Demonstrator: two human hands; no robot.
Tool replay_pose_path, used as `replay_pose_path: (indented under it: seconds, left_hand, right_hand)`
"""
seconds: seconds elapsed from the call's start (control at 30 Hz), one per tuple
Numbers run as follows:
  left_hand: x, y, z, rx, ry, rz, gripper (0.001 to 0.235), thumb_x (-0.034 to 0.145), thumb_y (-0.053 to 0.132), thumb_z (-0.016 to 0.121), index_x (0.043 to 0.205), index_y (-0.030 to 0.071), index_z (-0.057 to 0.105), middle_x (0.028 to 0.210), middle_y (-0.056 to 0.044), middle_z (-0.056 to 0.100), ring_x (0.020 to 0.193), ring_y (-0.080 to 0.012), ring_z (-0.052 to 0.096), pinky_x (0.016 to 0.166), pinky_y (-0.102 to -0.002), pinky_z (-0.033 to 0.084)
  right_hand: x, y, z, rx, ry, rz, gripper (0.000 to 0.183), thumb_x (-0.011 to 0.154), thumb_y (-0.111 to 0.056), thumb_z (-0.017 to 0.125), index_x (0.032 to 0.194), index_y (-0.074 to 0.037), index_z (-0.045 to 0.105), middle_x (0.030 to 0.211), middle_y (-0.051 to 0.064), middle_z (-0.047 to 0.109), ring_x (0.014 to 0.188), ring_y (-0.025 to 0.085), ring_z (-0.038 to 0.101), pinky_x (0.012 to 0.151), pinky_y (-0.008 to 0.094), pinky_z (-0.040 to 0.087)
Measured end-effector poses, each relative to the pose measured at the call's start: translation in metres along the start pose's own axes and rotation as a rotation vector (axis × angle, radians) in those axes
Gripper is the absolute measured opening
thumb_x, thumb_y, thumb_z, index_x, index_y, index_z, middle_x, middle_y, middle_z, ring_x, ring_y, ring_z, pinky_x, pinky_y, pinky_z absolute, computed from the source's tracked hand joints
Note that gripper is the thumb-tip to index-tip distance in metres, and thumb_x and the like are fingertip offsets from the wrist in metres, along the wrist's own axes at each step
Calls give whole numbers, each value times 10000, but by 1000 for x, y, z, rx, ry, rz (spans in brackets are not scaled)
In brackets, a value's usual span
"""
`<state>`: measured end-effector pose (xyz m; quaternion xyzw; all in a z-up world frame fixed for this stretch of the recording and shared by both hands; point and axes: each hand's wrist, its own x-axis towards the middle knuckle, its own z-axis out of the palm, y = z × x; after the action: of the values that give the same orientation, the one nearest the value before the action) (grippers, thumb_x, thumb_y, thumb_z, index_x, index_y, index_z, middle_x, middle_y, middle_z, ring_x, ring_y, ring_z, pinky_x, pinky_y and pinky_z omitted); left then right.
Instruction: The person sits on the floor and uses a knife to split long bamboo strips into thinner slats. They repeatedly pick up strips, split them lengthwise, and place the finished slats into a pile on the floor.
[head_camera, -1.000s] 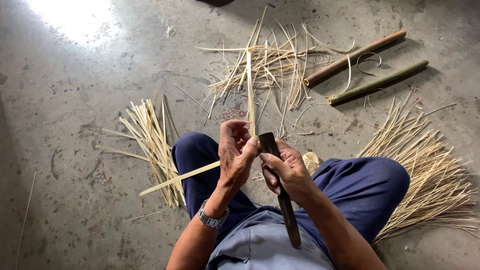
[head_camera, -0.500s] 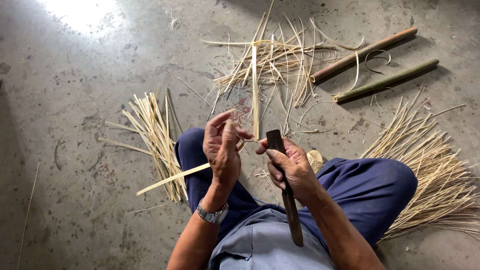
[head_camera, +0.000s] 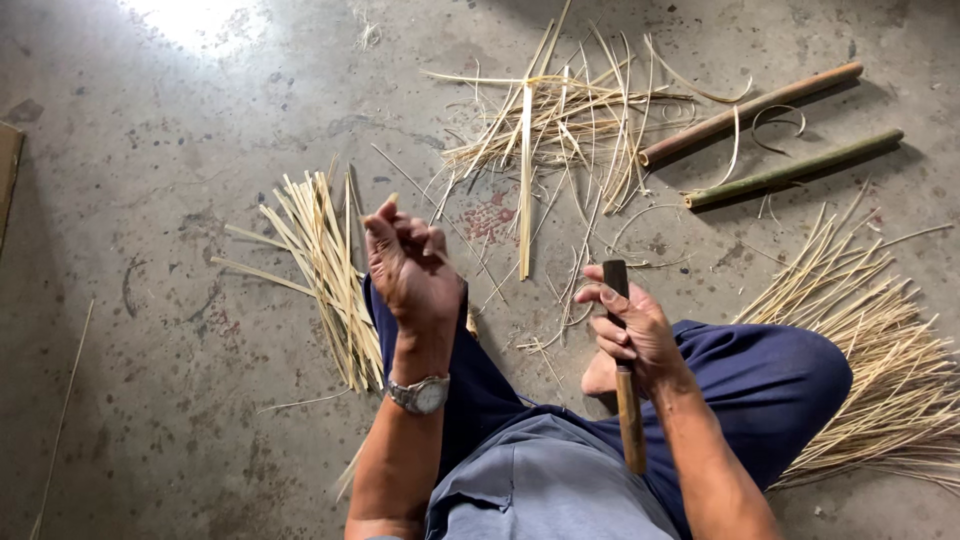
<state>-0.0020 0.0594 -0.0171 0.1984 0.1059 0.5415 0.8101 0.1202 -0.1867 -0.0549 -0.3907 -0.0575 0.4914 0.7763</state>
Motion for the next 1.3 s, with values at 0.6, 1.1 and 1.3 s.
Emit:
replay_pose_path:
  seconds: [0.6,1.1,1.3]
  left_hand:
    - [-18,-9,55,490,-326,-193,316,1049,126,595,1336,-1,552,894,0,583,741,-77,561,650,-240,511]
    - [7,8,-64,101,236,-85,328,1039,238,552,1313,58,546,922,-50,606,792,-127,591,692,-278,544]
    - [-54,-19,-51,808,-428,-607,582,946,194,663,1479,114,446,1085,-31,686,864,-87,655,742,-247,569]
  right_hand:
    - [40,11,89,-452,-80,-205,208,970,-240,732,957,-33,717,613,3,641,439,39,511,367,219,356]
    - [52,18,25,-201,156,-258,115,960,-141,728,914,-40,696,820,150,743,444,46,502,343,204,372]
    - [40,9,51,-325,78,-353,131,973,-164,719,1005,-38,700,846,129,744,484,41,525,370,200,387]
